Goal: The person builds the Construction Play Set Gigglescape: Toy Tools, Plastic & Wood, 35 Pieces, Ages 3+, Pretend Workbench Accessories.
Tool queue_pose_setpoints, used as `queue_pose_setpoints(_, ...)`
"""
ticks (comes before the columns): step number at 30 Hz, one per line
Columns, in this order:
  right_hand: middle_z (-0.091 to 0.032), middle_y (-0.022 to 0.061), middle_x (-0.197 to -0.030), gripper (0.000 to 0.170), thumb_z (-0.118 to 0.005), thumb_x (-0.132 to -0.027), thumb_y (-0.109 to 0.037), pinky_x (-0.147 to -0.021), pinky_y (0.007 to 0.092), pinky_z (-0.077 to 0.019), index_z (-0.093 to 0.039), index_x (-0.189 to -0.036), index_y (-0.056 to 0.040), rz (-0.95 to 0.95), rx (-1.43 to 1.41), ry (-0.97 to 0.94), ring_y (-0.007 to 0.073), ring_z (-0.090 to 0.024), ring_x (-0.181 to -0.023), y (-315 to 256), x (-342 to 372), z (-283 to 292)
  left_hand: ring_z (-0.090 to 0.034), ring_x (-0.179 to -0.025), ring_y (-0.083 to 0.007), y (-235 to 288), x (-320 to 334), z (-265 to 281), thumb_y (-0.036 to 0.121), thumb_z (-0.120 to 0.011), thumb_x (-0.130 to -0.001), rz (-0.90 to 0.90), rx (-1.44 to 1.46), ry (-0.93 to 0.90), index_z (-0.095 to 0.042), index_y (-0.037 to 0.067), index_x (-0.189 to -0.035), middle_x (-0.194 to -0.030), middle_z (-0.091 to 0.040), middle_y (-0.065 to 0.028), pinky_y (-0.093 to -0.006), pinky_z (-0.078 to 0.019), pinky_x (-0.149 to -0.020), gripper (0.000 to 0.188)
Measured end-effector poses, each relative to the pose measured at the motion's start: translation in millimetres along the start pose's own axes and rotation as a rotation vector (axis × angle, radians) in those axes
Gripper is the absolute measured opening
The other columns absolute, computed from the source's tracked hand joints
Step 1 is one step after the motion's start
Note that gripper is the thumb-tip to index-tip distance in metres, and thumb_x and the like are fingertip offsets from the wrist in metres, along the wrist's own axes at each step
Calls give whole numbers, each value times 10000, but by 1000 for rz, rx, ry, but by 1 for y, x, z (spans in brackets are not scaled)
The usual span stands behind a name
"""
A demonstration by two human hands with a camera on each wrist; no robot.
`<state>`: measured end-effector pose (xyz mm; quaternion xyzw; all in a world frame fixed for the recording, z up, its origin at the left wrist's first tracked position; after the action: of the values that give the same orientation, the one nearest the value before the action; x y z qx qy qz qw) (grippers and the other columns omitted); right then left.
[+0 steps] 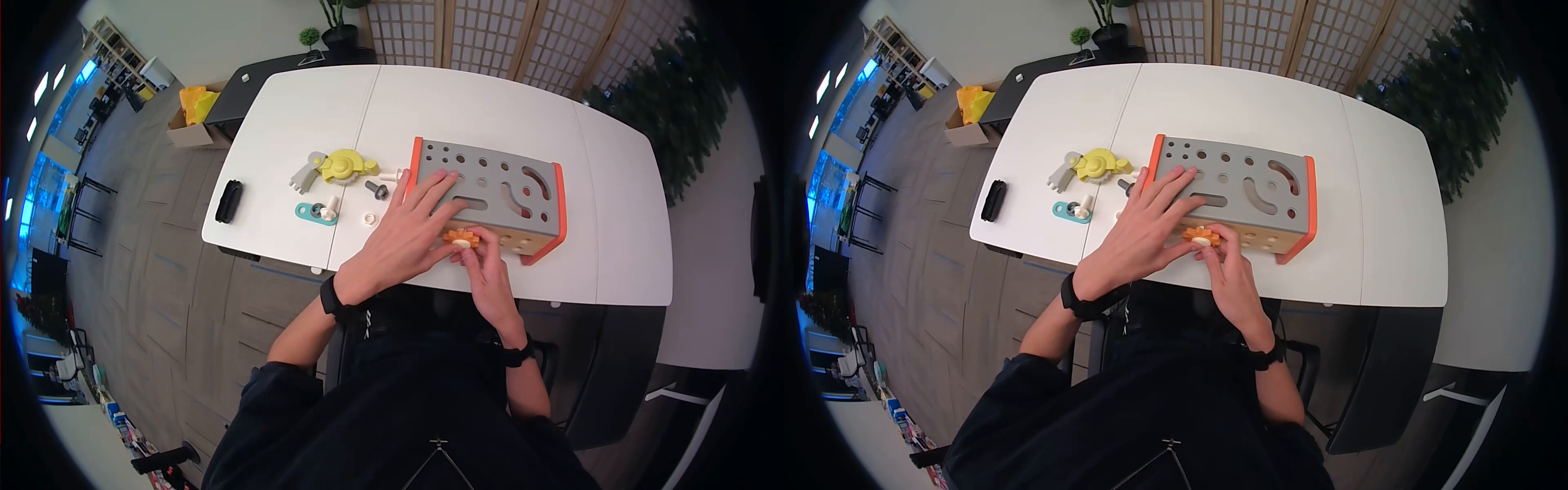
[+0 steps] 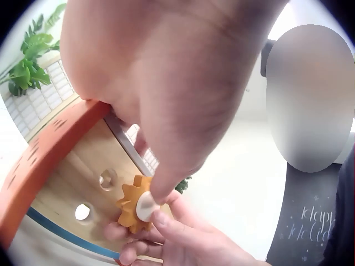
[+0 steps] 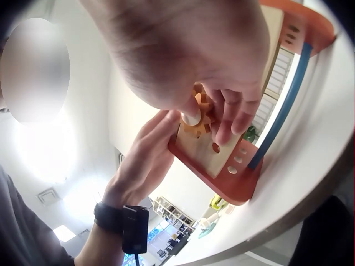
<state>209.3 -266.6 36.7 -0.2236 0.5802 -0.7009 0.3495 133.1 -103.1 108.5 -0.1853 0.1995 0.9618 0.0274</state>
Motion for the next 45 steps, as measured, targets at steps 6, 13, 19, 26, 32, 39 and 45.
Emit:
queue_pose_setpoints(6,-772,219,-1048,348,-491,-1158,-217,-873,429,-571,-434,-1461,-57,-31,131,-17,346,-768,-1016,-6,-12,-4,-466,-1520,-318,-36,31,24,29,-597,-1042,297,660,367,-576,57,-1443,-1611,-510,-144,-450,-417,-1223,402)
queue_pose_setpoints(13,-775,216,-1053,364,-499,-1149,-222,-823,429,-574,-433,-1451,-31,-46,222,17,338,-768,-934,-12,-15,-11,-712,-1009,-349,-101,70,16,51,-589,-1043,554,48,218,-698,52,-1220,-1147,-714,-154,-426,-575,-835,208)
queue_pose_setpoints(19,-778,177,-1056,369,-517,-1127,-182,-797,409,-574,-447,-1447,-12,-69,309,-5,310,-766,-912,-9,-8,3,-707,-962,-345,-124,34,-5,115,-633,-1028,428,-125,120,-721,65,-1164,-1072,-695,-130,-457,-568,-760,169)
queue_pose_setpoints(26,-766,144,-1021,385,-534,-1108,-151,-799,383,-573,-458,-1459,-12,-122,293,49,282,-743,-869,-18,6,30,-670,-980,-321,-159,-15,-50,75,-708,-880,246,-426,-37,-742,48,-924,-1021,-667,-150,-437,-570,-795,62)
queue_pose_setpoints(32,-767,124,-974,322,-552,-1098,-120,-794,359,-566,-528,-1401,-14,-60,272,135,222,-722,-831,-25,17,60,-665,-985,-328,-153,-24,-40,116,-720,-892,234,-421,55,-743,45,-894,-1013,-667,-147,-438,-558,-802,75)
queue_pose_setpoints(39,-743,104,-910,176,-574,-1085,-65,-781,317,-553,-635,-1236,-1,23,240,213,186,-707,-813,-42,26,86,-685,-816,-292,-103,-2,42,207,-766,-973,545,16,397,-744,31,-1110,-1030,-670,-111,-409,-549,-693,224)
queue_pose_setpoints(45,-735,105,-910,156,-576,-1080,-45,-773,322,-560,-639,-1210,11,-13,187,54,192,-709,-822,-31,33,60,-652,-761,-235,-63,40,30,135,-787,-964,486,126,381,-712,24,-1089,-1011,-637,-92,-389,-531,-669,182)
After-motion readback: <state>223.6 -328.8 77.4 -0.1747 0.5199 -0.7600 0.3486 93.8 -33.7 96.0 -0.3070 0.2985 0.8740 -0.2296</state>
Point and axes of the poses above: each hand's wrist, its own x-axis away from the middle knuckle, its own z-axis out of the back of the hand, y = z × x, the point moved 4 cm from there along -x, towards the middle knuckle
